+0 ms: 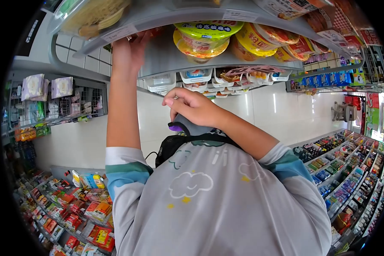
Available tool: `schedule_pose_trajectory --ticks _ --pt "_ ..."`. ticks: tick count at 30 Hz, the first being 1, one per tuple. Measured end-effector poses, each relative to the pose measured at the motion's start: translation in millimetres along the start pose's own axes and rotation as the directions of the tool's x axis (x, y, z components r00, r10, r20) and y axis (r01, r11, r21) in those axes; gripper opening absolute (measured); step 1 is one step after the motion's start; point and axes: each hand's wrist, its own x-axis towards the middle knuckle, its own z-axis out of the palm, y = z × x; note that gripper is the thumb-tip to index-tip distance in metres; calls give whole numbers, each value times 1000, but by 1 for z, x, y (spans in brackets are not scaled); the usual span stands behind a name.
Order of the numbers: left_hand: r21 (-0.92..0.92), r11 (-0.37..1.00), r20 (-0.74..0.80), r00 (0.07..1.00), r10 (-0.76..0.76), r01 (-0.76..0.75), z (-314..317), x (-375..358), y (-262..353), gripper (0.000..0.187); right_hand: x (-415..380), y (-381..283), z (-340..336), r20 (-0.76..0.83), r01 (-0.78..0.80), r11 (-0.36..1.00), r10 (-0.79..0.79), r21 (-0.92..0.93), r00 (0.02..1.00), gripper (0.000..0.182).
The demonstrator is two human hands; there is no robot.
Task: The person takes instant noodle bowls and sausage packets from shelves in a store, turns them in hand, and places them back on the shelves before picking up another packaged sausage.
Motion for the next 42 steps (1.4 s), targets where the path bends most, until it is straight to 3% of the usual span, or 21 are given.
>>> schedule_pose_trajectory --ticks 3,5,12,14,18,21,22,24,26,27,29,31,32,34,36,38,39,41,42 --pt "91 996 -64 998 -17 23 10 13 5 44 -10 -9 -4 8 -23 993 24 -120 1000 28" --pt "327 934 210 953 -219 143 -3 28 13 45 -14 -4 -6 2 -16 995 16 -96 1000 28" --pt "380 892 262 897 -356 243 4 38 29 51 -26 5 -14 -8 -17 995 16 -103 1000 32" --pt "382 914 205 952 -227 136 2 42 25 46 -27 6 -16 -3 -17 994 17 -104 1000 33" --pt "437 893 159 968 -192 105 -6 53 17 44 -28 3 -17 7 -25 989 26 -149 1000 36" --pt "490 870 221 957 -188 58 -17 59 14 46 -28 4 -18 13 -30 989 32 -143 999 37" --pt "641 760 311 941 -136 -102 -19 58 15 45 -29 4 -18 13 -28 989 31 -142 999 37" --pt "747 609 411 905 -107 -267 -17 57 14 44 -30 5 -19 14 -52 993 54 -110 998 37" --pt "503 860 166 968 -189 81 3 36 19 49 -34 2 -23 -1 -50 995 50 -87 999 36" --pt "504 860 172 966 -195 84 6 26 23 49 -37 1 -26 -14 -49 996 49 -68 999 36" --pt "280 950 48 986 -161 142 11 1 21 52 -43 4 -32 -60 -5 1000 4 -20 998 35" --pt "326 938 100 982 -158 118 -10 -31 18 58 -52 4 -40 -160 60 989 -38 134 986 34" --pt "406 902 7 987 -163 146 -1 -62 15 58 -56 -6 -44 -222 84 990 -57 113 973 35" --pt "544 828 8 986 -167 136 -9 -106 -1 60 -63 -24 -49 -348 73 997 -56 35 936 40" --pt "618 786 259 941 -216 10 14 -155 -25 69 -64 -33 -50 -450 140 986 -84 93 889 46" --pt "713 675 513 798 -316 -191 57 -196 -43 79 -67 -39 -50 -493 200 948 -56 246 868 47" --pt "749 637 513 769 -381 -184 57 -204 -51 76 -69 -39 -52 -473 215 902 -14 374 881 46" --pt "775 610 510 734 -449 -165 64 -214 -69 75 -75 -36 -57 -524 240 882 9 405 852 46" --pt "778 626 433 766 -476 -51 70 -218 -78 67 -80 -34 -60 -569 280 853 23 440 822 46"
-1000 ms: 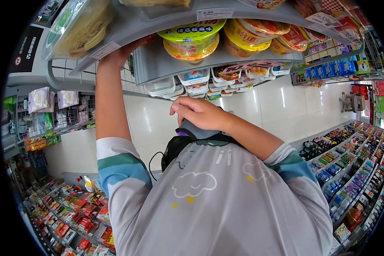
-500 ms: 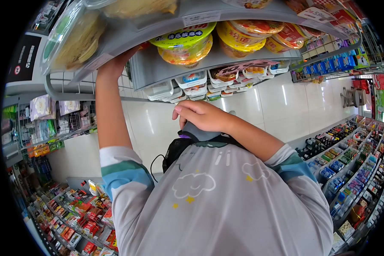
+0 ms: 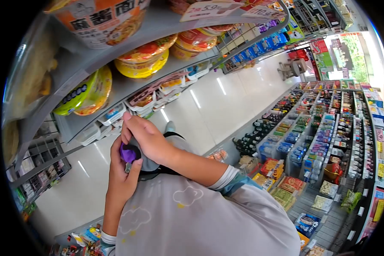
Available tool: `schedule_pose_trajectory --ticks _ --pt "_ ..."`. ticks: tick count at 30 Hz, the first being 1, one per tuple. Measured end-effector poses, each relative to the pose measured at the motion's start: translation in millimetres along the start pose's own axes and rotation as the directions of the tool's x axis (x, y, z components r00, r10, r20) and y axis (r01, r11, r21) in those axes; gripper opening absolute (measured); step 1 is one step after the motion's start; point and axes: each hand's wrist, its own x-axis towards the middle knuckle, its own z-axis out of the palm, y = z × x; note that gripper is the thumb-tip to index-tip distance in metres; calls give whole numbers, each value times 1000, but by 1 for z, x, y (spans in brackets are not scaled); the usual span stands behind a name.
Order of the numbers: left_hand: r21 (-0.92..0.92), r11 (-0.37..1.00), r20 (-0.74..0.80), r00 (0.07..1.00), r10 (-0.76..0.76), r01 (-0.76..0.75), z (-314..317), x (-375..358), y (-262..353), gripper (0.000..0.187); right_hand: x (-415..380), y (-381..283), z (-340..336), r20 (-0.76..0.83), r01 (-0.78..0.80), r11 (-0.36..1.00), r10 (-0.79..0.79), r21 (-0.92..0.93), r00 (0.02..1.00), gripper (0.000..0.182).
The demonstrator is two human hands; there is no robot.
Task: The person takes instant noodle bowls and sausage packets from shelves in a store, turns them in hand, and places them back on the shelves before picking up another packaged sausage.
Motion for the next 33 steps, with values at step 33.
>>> schedule_pose_trajectory --ticks 33 --pt "-251 965 -98 993 60 -83 67 -10 31 33 68 -186 -196 -389 407 892 -451 -195 803 36"
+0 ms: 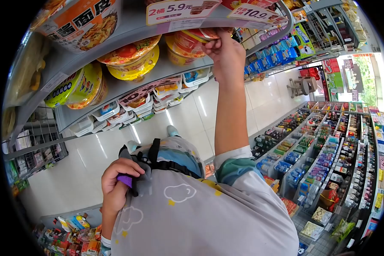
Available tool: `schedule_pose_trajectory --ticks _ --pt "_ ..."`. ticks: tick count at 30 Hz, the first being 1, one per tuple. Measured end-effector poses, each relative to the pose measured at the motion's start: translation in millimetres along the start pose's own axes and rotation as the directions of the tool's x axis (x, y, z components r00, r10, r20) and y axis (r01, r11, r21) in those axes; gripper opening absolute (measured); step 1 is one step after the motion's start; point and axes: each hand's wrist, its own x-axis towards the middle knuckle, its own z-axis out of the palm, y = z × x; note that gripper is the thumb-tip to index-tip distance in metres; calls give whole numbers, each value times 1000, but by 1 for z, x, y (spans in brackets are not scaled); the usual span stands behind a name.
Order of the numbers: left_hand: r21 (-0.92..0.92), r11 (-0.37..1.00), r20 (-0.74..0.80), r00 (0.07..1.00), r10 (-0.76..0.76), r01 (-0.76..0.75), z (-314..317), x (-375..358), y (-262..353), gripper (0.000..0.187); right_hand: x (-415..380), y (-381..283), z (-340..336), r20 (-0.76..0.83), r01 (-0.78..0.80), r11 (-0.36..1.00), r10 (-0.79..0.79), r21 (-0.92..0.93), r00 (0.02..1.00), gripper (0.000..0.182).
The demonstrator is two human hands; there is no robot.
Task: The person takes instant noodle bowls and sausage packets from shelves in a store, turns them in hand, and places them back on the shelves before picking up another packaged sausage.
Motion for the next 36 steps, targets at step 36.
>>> schedule_pose_trajectory --ticks 36 --pt "-385 825 -61 880 -471 415 93 79 -67 72 -171 -11 -132 537 -343 886 462 -311 706 36"
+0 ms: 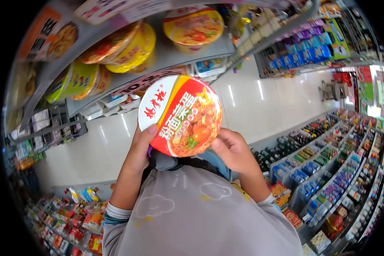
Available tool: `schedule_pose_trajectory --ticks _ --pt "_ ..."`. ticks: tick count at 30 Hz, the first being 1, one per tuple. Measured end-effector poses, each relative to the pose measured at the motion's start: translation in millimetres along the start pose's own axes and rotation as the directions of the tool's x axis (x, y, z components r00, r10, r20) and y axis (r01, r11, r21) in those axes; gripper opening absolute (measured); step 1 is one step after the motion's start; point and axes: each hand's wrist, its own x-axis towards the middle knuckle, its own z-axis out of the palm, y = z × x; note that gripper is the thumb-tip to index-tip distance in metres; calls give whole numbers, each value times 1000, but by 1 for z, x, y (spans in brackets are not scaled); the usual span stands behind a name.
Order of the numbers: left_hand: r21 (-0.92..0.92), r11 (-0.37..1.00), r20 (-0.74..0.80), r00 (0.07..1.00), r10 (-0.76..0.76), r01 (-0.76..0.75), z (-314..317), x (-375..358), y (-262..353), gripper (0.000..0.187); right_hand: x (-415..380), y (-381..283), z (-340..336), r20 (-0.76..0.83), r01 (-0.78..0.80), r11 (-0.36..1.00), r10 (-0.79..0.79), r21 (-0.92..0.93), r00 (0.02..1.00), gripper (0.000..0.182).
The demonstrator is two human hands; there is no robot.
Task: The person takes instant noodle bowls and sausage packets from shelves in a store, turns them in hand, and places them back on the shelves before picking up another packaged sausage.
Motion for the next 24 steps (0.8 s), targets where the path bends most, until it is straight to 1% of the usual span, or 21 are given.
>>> schedule_pose_trajectory --ticks 1,3,4,5,6,7,8,9,10,11,12,13,14,15,17,18,19,21,22,23,24 --pt "4 1000 -45 999 -23 23 -13 -8 4 73 7 2 4 30 -3 1000 3 4 1000 36" --pt "21 999 -124 992 -21 24 -42 -26 12 75 22 11 16 -41 49 998 -47 40 998 55" --pt "57 998 -129 991 -33 40 -55 -37 18 76 28 13 14 50 -69 997 70 -22 996 75" --pt "89 994 -133 990 -45 57 -68 -47 23 78 36 14 24 74 -73 997 75 -30 994 75" --pt "99 994 -93 995 -46 55 -83 -55 28 82 44 14 35 176 -93 996 94 -13 980 79" --pt "83 996 -107 994 -30 39 -100 -65 34 82 53 14 48 277 -115 993 111 -2 955 83" --pt "72 994 -103 992 -74 82 -116 -76 41 83 62 11 62 350 -191 981 182 -9 919 90" --pt "61 990 -98 988 -117 124 -132 -87 48 84 70 11 78 371 -194 981 191 -29 909 90" --pt "42 994 -69 993 -94 98 -145 -97 56 84 77 12 94 415 -192 978 210 -84 885 92" --pt "23 996 -79 994 -78 80 -160 -107 61 84 85 13 111 455 -188 972 231 -138 860 93" --pt "-3 995 -66 993 -96 96 -178 -117 65 83 93 16 130 484 -237 963 268 -125 833 97" --pt "-25 993 -53 991 -120 119 -177 -118 60 83 94 20 127 494 -242 961 278 -138 824 97" --pt "-19 988 -49 987 -155 154 -195 -126 64 81 100 28 145 533 -293 954 276 -54 800 98" --pt "-36 989 -51 988 -145 143 -206 -133 66 81 105 33 163 569 -348 937 271 29 776 99" --pt "-87 988 -100 986 -135 126 -225 -142 68 79 116 35 195 608 -388 922 299 16 736 99" --pt "-4 994 -145 983 -111 111 -239 -148 71 80 122 40 215 598 -397 918 310 16 739 98" --pt "-19 994 -147 983 -107 106 -249 -151 69 80 125 43 229 588 -407 913 319 18 743 97" --pt "-32 999 -197 980 -2 -4 -273 -157 64 84 137 45 250 582 -413 911 326 17 745 95" --pt "-47 996 -161 985 67 -75 -288 -158 58 86 142 49 258 536 -423 906 352 10 767 93" --pt "-54 996 -161 985 68 -78 -297 -159 57 86 148 53 265 487 -432 902 375 6 789 91" --pt "-78 981 -137 976 167 -179 -304 -159 58 83 156 58 273 510 -478 872 367 102 778 86"
